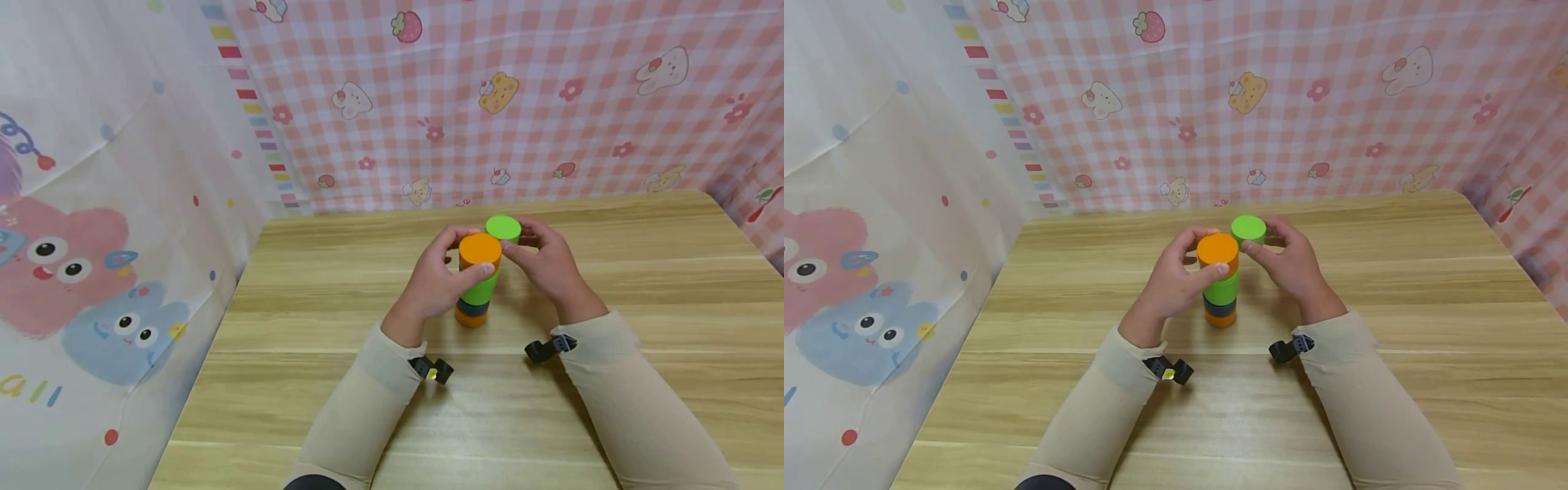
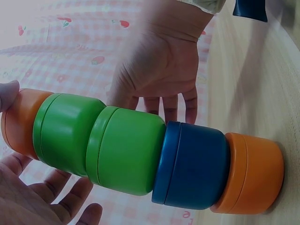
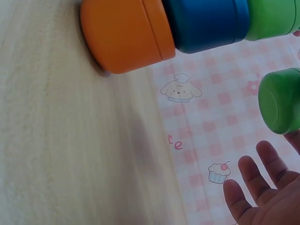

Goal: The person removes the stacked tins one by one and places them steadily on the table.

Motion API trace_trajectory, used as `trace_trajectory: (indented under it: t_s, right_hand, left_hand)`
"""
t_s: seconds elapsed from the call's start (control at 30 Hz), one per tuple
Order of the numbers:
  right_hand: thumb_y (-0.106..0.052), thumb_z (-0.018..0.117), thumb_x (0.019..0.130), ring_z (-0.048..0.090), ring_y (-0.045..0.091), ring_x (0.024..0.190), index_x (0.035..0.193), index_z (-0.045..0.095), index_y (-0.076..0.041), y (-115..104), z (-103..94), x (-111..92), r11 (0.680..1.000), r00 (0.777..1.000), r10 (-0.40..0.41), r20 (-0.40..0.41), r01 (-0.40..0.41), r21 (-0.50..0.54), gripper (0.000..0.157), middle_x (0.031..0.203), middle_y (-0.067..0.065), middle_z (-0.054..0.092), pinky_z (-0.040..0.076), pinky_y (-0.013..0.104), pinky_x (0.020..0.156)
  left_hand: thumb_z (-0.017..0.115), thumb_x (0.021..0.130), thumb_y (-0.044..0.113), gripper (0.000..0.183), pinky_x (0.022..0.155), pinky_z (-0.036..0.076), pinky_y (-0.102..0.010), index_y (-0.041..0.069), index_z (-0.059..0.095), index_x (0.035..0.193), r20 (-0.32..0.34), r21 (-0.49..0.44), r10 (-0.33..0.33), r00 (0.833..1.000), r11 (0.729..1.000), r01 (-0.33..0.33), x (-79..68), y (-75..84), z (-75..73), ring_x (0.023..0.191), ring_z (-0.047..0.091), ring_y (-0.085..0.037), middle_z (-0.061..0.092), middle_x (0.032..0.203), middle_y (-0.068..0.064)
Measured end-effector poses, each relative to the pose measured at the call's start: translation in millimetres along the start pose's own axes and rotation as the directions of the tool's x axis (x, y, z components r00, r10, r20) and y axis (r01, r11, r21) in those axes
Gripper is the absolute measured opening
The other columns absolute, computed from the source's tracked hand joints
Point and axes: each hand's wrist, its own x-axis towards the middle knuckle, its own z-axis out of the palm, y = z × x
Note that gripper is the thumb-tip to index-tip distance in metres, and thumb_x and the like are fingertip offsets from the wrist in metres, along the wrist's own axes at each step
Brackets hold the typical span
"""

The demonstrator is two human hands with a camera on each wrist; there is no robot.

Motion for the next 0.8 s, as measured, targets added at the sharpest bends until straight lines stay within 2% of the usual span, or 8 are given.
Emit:
trace_trajectory:
  t_s: [0.17,0.37,0.8]
  right_hand:
    - [-0.033,0.071,0.103,0.052,0.036,0.129,0.151,0.055,-0.01,3,1.1,0,1.0,1.0,-0.002,0.007,0.002,-0.004,0.056,0.146,0.018,0.057,0.043,0.054,0.106]
    - [-0.033,0.07,0.103,0.052,0.039,0.129,0.152,0.055,-0.01,8,1.9,1,1.0,0.999,0.021,0.027,-0.021,-0.012,0.056,0.144,0.021,0.057,0.045,0.05,0.102]
    - [-0.035,0.071,0.102,0.051,0.043,0.133,0.151,0.056,-0.013,19,4.4,4,0.998,0.996,0.058,0.064,-0.057,-0.016,0.056,0.147,0.019,0.056,0.044,0.062,0.108]
  left_hand:
    - [0.076,0.096,0.032,0.046,0.111,0.039,-0.06,0.021,0.059,0.137,-0.006,-0.001,0.001,1.0,1.0,-0.001,0.1,-0.4,0.0,0.126,0.052,-0.013,0.061,0.139,0.006]
    - [0.075,0.096,0.031,0.046,0.111,0.039,-0.061,0.02,0.059,0.137,-0.013,-0.011,0.014,1.0,1.0,-0.015,-0.7,-0.8,0.3,0.125,0.052,-0.013,0.061,0.14,0.005]
    - [0.075,0.096,0.031,0.046,0.112,0.038,-0.063,0.019,0.058,0.137,0.001,-0.001,0.01,1.0,1.0,-0.01,-0.4,0.1,-0.6,0.126,0.052,-0.015,0.061,0.138,0.004]
